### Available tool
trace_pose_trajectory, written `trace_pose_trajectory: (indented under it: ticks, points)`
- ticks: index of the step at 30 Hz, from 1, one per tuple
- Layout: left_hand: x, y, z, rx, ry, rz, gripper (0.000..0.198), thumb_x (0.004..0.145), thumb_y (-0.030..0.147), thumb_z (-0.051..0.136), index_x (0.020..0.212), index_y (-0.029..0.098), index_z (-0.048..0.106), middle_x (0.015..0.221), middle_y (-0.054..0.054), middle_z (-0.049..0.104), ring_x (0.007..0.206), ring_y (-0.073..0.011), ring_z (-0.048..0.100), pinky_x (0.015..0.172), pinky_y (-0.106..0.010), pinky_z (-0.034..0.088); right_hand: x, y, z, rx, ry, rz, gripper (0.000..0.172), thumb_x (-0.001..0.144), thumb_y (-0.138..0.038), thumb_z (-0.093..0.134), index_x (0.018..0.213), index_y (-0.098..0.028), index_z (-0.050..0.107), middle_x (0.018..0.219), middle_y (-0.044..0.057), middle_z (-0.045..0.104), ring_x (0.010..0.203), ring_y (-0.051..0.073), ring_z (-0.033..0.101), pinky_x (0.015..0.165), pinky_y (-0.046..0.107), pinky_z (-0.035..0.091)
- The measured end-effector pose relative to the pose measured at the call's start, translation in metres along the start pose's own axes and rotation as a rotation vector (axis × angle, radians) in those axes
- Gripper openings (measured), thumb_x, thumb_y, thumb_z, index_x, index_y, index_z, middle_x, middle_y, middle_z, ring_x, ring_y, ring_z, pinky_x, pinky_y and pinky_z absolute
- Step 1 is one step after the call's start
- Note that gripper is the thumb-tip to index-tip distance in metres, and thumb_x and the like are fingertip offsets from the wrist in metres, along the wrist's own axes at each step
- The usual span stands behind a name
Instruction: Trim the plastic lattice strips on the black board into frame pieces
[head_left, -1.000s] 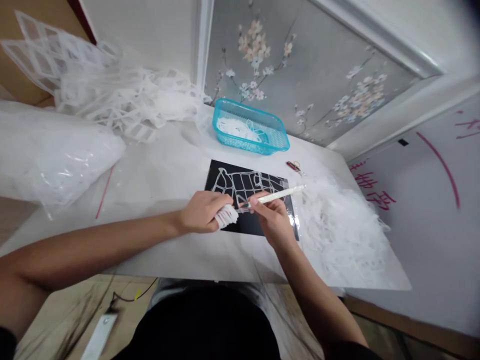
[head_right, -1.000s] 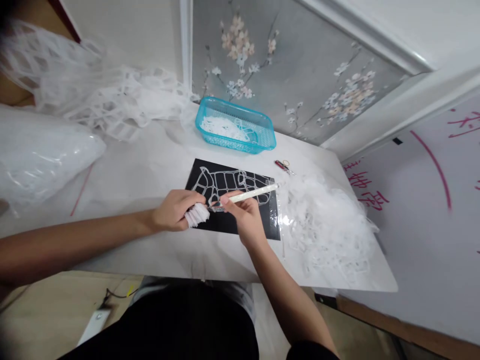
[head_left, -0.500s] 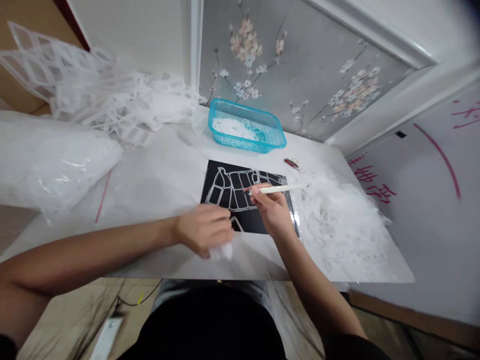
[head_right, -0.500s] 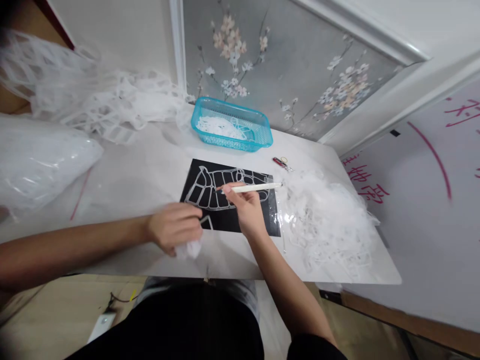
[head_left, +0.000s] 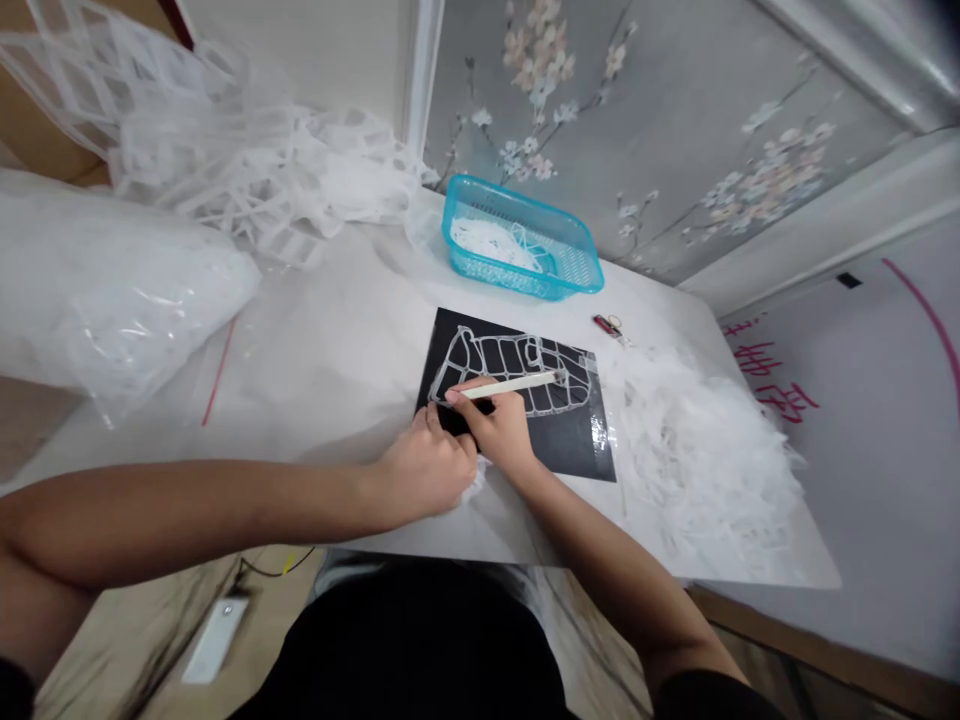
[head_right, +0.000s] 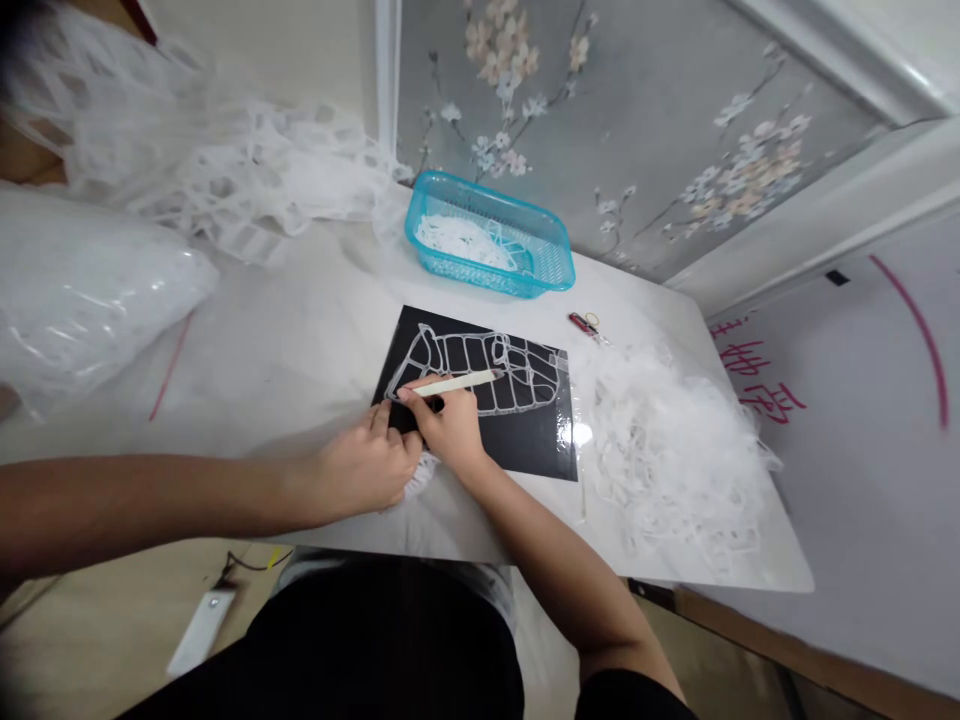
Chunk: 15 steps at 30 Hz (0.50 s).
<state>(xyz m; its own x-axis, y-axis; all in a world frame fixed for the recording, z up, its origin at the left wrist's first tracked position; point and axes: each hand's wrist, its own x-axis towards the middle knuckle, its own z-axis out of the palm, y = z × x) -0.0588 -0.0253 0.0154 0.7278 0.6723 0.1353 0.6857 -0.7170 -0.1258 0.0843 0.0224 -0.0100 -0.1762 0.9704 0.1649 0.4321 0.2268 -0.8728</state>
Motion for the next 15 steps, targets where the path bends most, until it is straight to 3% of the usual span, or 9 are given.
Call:
trace_pose_trajectory:
  ticks: [6, 15]
  points:
    - [0.0012, 0.0004, 0.0055, -0.093, -0.021, -0.031, 0.015, 0.078, 0.008, 0.053, 0.081, 0.007, 0.067, 0.071, -0.017, 0.069, 0.076, -0.0356, 0.071, 0.077, -0.049, 0.054, 0.0002, 0.0027, 0.0007, -0.029, 0.007, -0.016, 0.012, 0.085, -0.035, 0.069, 0.084, -0.025, 0.075, 0.086, 0.004, 0.077, 0.085, 0.022, 0.071, 0.08, 0.037, 0.055]
    - [0.0023, -0.002, 0.0035, -0.205, 0.027, -0.036, 0.016, 0.075, 0.005, 0.056, 0.081, -0.001, 0.07, 0.07, -0.022, 0.068, 0.081, -0.0435, 0.07, 0.078, -0.053, 0.052, 0.0015, 0.0037, 0.0039, -0.058, -0.002, -0.047, 0.009, 0.085, -0.032, 0.07, 0.083, -0.026, 0.076, 0.084, 0.003, 0.077, 0.083, 0.022, 0.07, 0.079, 0.038, 0.055]
